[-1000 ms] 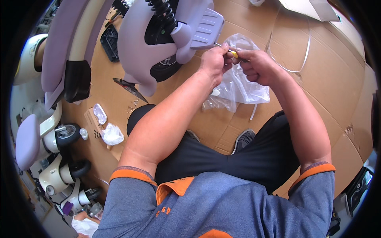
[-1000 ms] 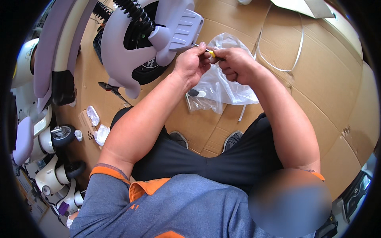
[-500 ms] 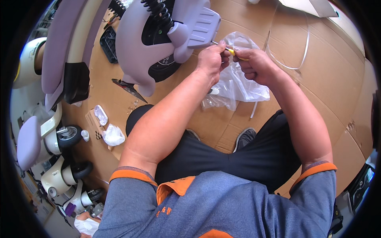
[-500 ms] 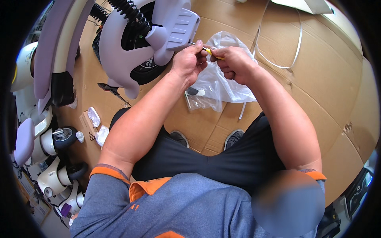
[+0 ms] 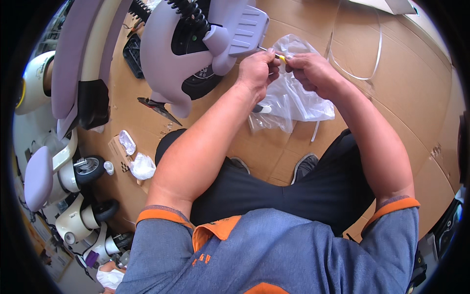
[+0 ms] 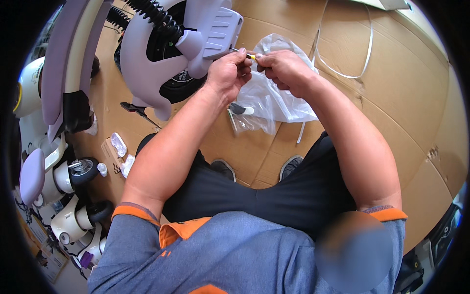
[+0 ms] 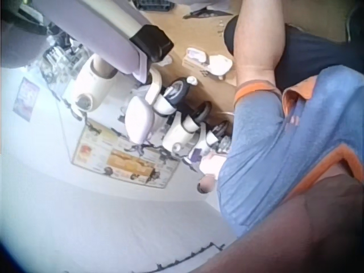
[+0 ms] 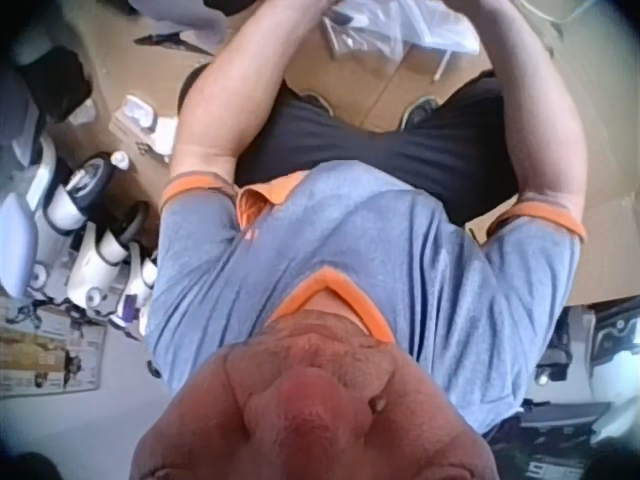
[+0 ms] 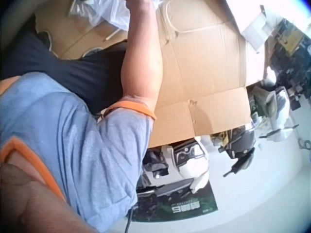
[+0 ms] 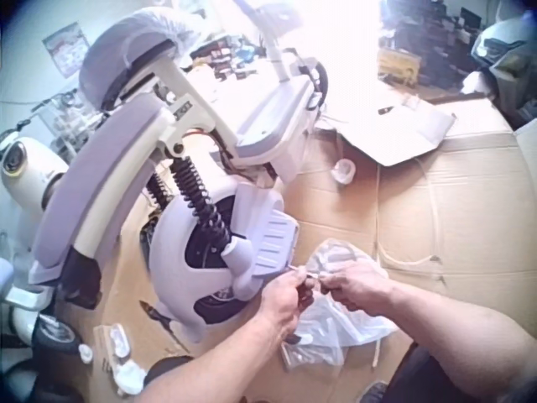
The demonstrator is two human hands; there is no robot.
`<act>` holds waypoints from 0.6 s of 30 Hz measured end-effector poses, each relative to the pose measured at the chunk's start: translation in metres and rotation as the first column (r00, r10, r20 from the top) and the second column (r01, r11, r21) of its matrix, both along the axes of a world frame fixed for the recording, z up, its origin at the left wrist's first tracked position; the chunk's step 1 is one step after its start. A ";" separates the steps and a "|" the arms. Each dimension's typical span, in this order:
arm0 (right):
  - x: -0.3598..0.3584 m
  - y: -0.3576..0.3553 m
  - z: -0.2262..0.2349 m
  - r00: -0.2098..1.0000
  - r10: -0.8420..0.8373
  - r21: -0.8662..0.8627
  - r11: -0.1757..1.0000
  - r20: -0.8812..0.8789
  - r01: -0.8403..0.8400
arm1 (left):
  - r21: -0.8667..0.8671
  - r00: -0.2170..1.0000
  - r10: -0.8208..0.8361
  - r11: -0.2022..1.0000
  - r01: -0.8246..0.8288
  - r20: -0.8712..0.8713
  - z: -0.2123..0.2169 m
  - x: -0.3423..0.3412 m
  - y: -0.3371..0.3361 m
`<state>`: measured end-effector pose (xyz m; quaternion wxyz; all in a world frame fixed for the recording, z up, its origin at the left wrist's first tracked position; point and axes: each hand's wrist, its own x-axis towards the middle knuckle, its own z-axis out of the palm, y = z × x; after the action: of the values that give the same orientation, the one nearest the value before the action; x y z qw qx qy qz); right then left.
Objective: The person assembles a light purple electric scooter by attaching the front body panel and handlebars. They use a screwdriver to secure screws, remove parts from plastic packaging, and align components before tightening them.
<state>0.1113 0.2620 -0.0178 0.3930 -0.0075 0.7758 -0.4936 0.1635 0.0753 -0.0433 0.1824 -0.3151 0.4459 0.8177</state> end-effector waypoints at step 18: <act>-0.003 -0.009 0.015 0.869 0.278 0.176 0.959 -0.409 -0.224 | -0.713 0.818 -0.243 0.651 -0.260 -0.521 0.029 -0.021 -0.055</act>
<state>0.1080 0.2530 -0.0024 0.2731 -0.1928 0.8643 -0.3759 0.1428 0.0206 -0.0139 -0.1136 -0.1022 0.7770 0.6107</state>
